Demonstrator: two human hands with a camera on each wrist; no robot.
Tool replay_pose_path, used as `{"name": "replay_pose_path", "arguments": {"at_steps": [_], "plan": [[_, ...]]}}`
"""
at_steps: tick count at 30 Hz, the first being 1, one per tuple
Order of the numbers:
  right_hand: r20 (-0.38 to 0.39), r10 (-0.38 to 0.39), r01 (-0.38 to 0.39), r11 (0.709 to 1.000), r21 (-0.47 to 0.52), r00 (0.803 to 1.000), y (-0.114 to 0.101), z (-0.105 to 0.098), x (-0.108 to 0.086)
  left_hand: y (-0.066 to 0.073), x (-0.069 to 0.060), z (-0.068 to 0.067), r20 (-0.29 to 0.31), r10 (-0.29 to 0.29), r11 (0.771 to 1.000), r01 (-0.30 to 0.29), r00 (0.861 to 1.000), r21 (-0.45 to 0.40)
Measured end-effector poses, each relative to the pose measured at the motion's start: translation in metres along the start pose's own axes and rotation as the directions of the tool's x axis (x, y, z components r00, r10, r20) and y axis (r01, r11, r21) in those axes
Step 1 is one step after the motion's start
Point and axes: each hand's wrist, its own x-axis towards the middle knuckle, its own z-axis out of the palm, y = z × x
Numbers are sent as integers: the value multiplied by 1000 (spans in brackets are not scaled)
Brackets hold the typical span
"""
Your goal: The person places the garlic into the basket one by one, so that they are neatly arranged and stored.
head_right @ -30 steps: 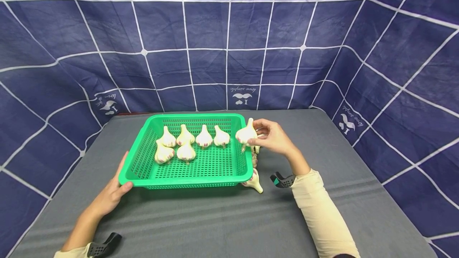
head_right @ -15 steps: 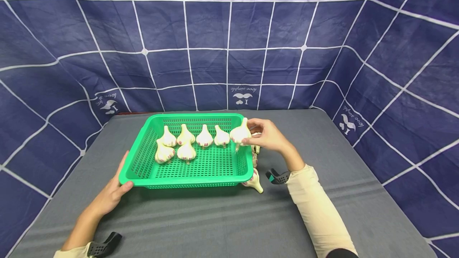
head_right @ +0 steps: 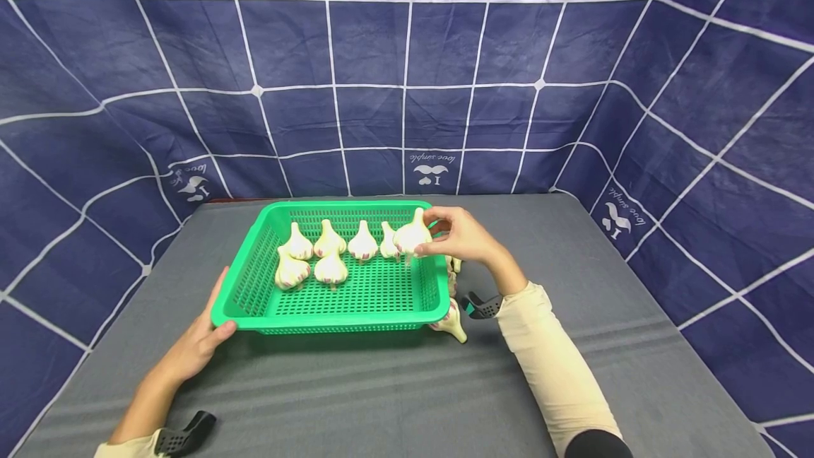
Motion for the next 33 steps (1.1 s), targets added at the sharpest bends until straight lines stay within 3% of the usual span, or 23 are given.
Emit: {"name": "replay_pose_path", "arguments": {"at_steps": [15,21,33], "plan": [[83,-72,83,988,-132,994,-3,7,26,-1,-1,0,2,-8,1000,8,1000,3],[91,-47,62,983,-172,995,-4,9,35,-1,0,0,1,-13,1000,13,1000,5],[146,9,13,989,-150,989,-3,18,53,1,-1,-1,5,-17,1000,17,1000,8]]}}
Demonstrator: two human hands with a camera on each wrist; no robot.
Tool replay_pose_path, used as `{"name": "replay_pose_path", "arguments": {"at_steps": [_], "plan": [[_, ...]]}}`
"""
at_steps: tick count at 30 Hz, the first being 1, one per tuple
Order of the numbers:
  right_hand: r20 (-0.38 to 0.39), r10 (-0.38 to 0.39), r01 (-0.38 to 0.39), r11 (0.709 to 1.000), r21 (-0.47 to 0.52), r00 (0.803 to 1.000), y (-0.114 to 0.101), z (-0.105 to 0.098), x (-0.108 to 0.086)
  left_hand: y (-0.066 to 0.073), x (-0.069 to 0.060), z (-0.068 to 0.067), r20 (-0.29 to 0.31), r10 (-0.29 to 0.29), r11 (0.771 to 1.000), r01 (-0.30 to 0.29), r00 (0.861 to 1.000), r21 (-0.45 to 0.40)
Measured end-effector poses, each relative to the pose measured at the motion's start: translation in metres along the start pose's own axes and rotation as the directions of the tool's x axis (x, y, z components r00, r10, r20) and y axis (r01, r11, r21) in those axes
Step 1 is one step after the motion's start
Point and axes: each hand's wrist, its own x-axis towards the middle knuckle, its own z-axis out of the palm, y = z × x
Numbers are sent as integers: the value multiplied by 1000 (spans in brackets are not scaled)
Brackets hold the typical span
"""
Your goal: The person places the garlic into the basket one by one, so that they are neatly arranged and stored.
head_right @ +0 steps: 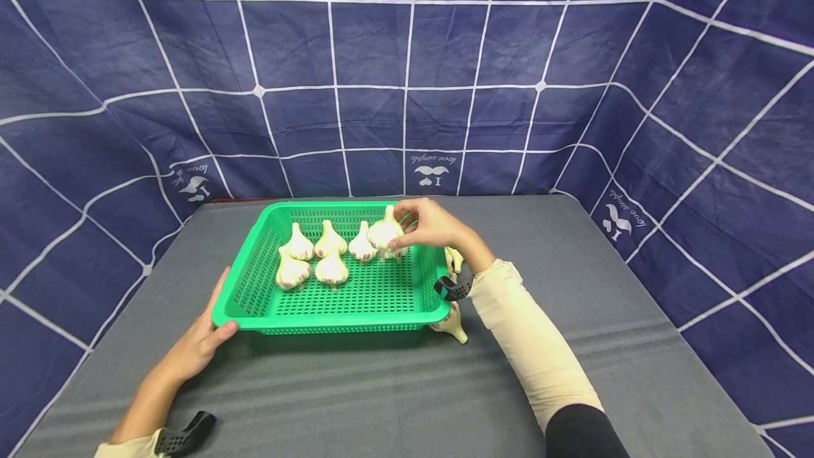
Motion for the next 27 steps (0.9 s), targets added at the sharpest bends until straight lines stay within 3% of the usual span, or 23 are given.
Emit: {"name": "replay_pose_path", "arguments": {"at_steps": [14,22,27], "plan": [[70,6,-5,1000,-16,998,-13,15,26,-1,1,0,1,-5,1000,5,1000,2],[112,59,-58,998,-7,992,-9,23,40,0,0,0,4,-24,1000,24,1000,10],[190,46,-25,994,-108,981,-3,29,47,-1,0,0,-1,-25,1000,25,1000,13]]}}
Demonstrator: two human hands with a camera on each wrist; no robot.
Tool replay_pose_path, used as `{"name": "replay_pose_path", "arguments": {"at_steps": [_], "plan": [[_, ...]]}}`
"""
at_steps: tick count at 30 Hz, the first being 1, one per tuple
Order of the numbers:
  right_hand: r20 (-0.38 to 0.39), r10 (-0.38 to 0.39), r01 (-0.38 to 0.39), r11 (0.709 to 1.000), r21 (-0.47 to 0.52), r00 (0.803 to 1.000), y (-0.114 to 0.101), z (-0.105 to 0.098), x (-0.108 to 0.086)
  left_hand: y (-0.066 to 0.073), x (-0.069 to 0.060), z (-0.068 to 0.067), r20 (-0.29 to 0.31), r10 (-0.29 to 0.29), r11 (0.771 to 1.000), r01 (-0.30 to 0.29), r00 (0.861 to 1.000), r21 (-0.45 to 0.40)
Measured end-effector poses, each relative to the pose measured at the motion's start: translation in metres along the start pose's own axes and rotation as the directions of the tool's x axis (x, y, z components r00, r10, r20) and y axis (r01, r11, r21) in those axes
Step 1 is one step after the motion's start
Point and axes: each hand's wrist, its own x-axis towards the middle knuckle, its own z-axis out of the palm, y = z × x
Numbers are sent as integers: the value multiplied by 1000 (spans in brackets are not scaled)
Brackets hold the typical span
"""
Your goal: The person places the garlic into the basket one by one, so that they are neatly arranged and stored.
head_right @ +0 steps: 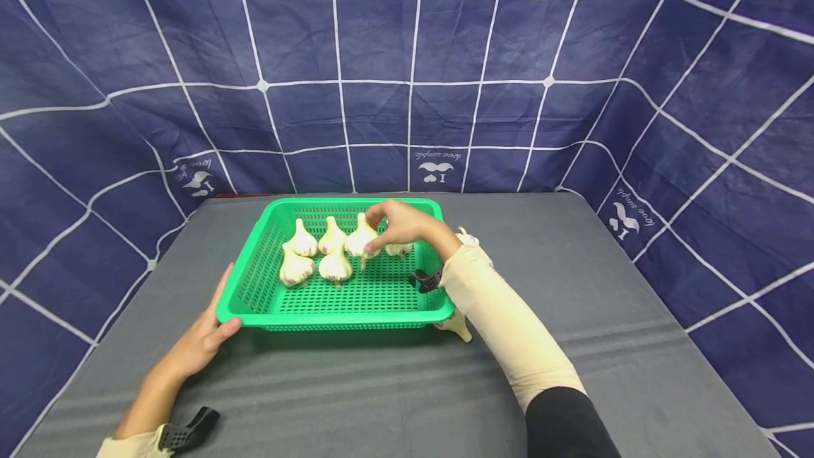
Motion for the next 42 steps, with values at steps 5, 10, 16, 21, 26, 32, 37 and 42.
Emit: {"name": "replay_pose_path", "arguments": {"at_steps": [5,10,16,21,26,32,37,42], "plan": [[63,8,1,990,-144,998,4,6,9,1,-1,0,-1,-4,1000,4,1000,5],[158,48,-17,981,-191,986,10,14,16,0,-1,0,-1,-3,1000,3,1000,4],[211,81,-30,972,-234,974,10,20,19,0,0,-1,3,-6,1000,6,1000,8],[223,96,-35,965,-261,970,8,22,18,1,0,-2,5,-24,999,23,1000,24],[225,138,-70,955,-287,964,8,24,18,1,-1,-2,8,-43,998,42,999,36],[232,192,-109,938,-330,954,9,27,18,3,0,-1,9,-48,998,48,999,30],[214,212,-142,943,-302,953,10,28,17,3,0,-1,13,-43,999,43,999,23],[193,212,-154,948,-279,958,10,27,17,3,0,-1,10,-47,999,47,999,27]]}}
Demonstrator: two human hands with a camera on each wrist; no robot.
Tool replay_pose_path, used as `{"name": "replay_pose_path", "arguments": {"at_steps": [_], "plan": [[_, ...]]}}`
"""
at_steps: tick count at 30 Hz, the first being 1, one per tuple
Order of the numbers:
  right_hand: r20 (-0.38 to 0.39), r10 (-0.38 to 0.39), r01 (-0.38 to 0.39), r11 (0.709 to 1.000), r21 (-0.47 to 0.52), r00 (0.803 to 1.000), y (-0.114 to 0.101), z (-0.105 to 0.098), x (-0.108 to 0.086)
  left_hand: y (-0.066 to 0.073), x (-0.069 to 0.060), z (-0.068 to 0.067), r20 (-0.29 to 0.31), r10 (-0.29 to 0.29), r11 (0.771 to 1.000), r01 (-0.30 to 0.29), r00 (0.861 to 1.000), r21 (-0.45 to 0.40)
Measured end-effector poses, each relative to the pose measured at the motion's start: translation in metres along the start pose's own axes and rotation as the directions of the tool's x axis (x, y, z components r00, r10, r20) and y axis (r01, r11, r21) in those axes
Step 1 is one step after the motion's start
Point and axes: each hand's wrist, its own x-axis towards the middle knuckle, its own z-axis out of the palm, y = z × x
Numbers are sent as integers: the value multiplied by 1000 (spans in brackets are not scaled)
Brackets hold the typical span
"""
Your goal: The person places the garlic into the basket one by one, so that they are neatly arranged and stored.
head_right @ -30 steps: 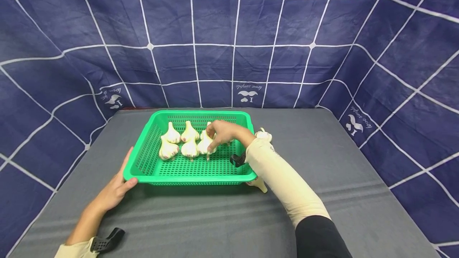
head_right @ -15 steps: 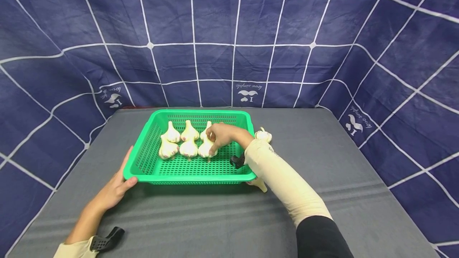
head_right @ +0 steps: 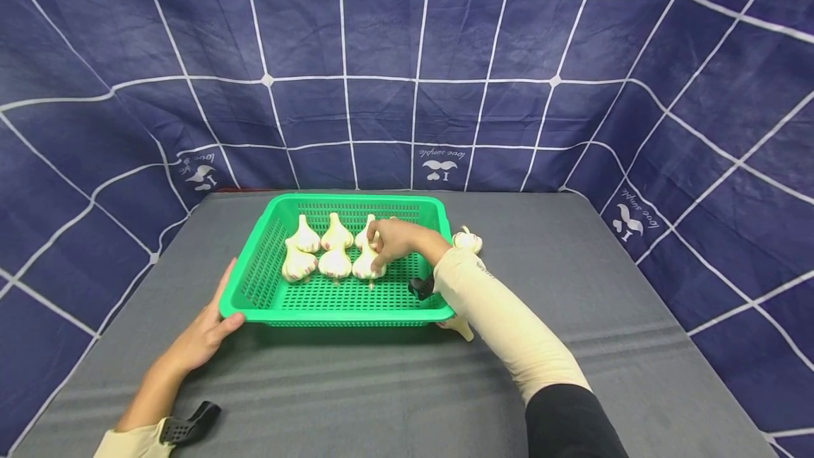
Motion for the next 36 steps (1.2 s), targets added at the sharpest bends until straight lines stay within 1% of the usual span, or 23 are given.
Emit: {"name": "replay_pose_path", "arguments": {"at_steps": [10,18,24,28,32,36], "plan": [[-15,0,1,1000,31,1000,3,0,-1,0,0,0,0,-6,1000,6,1000,-4],[-29,1,2,995,97,1000,4,0,-4,0,0,0,2,-7,1000,7,1000,-3],[-34,20,-17,994,112,999,1,-3,-11,0,0,-1,-5,0,1000,0,1000,-2],[-31,43,-37,988,151,999,2,-4,-16,-1,0,-1,-3,-2,1000,2,1000,-4],[-52,33,-23,984,175,998,6,-5,-21,-1,0,-1,3,-4,1000,4,1000,-10],[-79,0,15,982,190,997,5,-9,-30,-1,0,-1,4,-2,1000,2,1000,-13]]}}
